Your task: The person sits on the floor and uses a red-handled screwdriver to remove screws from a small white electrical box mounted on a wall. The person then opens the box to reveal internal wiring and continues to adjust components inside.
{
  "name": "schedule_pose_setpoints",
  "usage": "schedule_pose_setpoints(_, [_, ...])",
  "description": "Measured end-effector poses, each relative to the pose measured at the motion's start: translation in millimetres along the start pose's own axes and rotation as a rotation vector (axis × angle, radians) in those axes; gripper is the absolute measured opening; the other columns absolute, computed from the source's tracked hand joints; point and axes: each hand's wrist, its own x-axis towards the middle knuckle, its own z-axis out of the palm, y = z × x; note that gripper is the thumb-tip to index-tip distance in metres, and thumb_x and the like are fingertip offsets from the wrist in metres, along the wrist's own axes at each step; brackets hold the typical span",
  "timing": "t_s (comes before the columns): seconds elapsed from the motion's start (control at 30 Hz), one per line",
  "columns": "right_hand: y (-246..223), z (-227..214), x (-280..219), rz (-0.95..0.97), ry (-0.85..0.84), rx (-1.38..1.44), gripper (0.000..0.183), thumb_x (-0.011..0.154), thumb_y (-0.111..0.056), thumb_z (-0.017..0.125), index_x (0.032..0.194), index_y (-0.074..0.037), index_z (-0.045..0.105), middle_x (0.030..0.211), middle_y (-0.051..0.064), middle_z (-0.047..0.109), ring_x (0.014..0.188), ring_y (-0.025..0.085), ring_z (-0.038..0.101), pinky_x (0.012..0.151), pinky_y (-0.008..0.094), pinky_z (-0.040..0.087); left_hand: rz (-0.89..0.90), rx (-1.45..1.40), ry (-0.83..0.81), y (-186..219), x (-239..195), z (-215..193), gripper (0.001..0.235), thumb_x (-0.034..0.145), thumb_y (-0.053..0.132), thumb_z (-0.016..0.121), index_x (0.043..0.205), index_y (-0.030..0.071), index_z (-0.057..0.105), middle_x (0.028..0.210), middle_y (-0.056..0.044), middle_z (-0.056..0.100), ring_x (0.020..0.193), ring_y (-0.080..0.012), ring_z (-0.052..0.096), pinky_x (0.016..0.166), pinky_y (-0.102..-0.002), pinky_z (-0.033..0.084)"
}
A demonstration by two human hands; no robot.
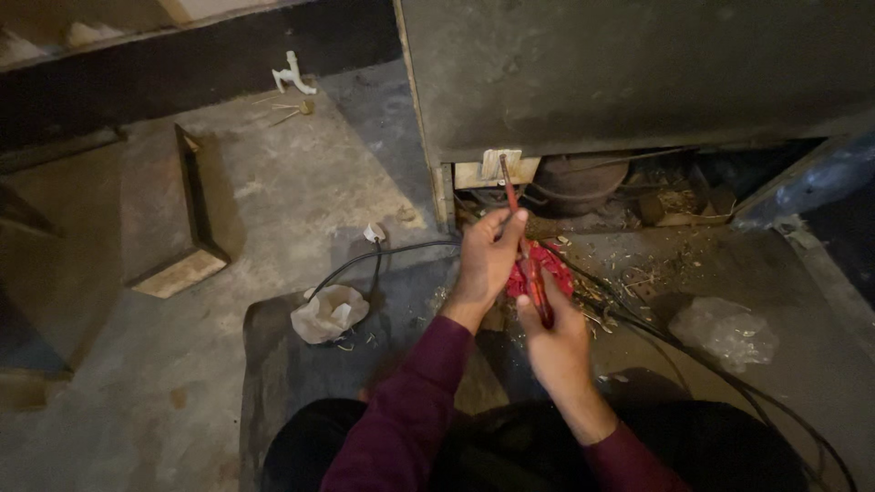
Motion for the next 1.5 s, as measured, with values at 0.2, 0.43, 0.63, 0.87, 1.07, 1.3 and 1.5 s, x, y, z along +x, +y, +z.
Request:
schedule_pose_setpoints(0.2, [-15, -16, 1, 0.044, 0.059, -0.437, 0.063, 0.092, -0.026, 0.066, 0.152, -0.016, 0.052, 0.073, 0.019, 0.071, 0.065, 0.032, 0.07, 0.064, 0.041, 0.057, -0.015, -0.043, 0.003, 2, 0, 8, 0.03, 0.104, 0.027, 0.063, 0.113, -0.001, 0.072, 0.077, 0.0, 0.065, 0.067, -0.0081, 0.06, 0.061, -0.024, 0.049])
schedule_pose_setpoints(0.43, [24, -14, 5, -0.612, 0.084, -0.015, 0.039, 0.114, -0.032, 0.055, 0.141, -0.003, 0.055, 0.11, 0.016, 0.073, 0.09, 0.032, 0.071, 0.076, 0.041, 0.053, -0.047, -0.264, -0.041, -3, -6, 1, 0.035, 0.107, 0.031, 0.053, 0.124, 0.002, 0.064, 0.089, -0.004, 0.071, 0.079, -0.0127, 0.066, 0.074, -0.028, 0.055])
schedule_pose_setpoints(0.63, [72, 4, -10, 0.635, -0.339, 0.752, 0.04, 0.102, -0.052, 0.049, 0.088, -0.016, 0.057, 0.06, -0.003, 0.044, 0.042, 0.007, 0.032, 0.038, 0.024, 0.02, -0.258, -0.663, 0.152, -47, -19, -6, 0.027, 0.11, 0.032, 0.046, 0.102, 0.008, 0.054, 0.068, 0.0, 0.048, 0.058, -0.0158, 0.048, 0.057, -0.033, 0.046])
schedule_pose_setpoints(0.87, [91, 20, -31, -0.067, -0.039, -0.389, 0.044, 0.103, -0.052, 0.051, 0.12, -0.017, 0.071, 0.085, 0.026, 0.072, 0.076, 0.047, 0.068, 0.064, 0.051, 0.052, -0.46, -0.838, 0.288, -151, -3, -22, 0.026, 0.107, 0.032, 0.041, 0.088, 0.017, 0.052, 0.062, 0.003, 0.041, 0.048, -0.0132, 0.035, 0.048, -0.033, 0.036])
schedule_pose_setpoints(1.07, [96, 22, -52, 0.321, -0.229, -0.23, 0.054, 0.104, -0.055, 0.055, 0.105, -0.004, 0.073, 0.083, 0.023, 0.067, 0.078, 0.045, 0.059, 0.066, 0.051, 0.047, -0.362, -0.675, 0.412, -190, 9, -106, 0.027, 0.106, 0.032, 0.045, 0.086, 0.018, 0.055, 0.065, 0.004, 0.047, 0.052, -0.0133, 0.041, 0.048, -0.033, 0.038])
schedule_pose_setpoints(1.3, [121, -39, -36, 0.289, -0.222, 0.096, 0.051, 0.096, -0.051, 0.063, 0.129, -0.014, 0.075, 0.089, 0.006, 0.072, 0.078, 0.016, 0.062, 0.071, 0.032, 0.049, -0.048, -0.125, 0.224, -210, 20, -138, 0.028, 0.106, 0.032, 0.052, 0.087, 0.014, 0.062, 0.073, 0.004, 0.057, 0.059, -0.0131, 0.052, 0.051, -0.032, 0.045])
schedule_pose_setpoints(1.5, [141, -47, 28, 0.108, -0.215, -0.103, 0.051, 0.093, -0.047, 0.068, 0.135, -0.018, 0.068, 0.114, 0.008, 0.079, 0.101, 0.017, 0.071, 0.089, 0.033, 0.054, -0.092, 0.574, -0.108, -158, -29, -60, 0.025, 0.103, 0.033, 0.052, 0.111, 0.017, 0.07, 0.087, -0.007, 0.069, 0.072, -0.0225, 0.063, 0.063, -0.038, 0.05])
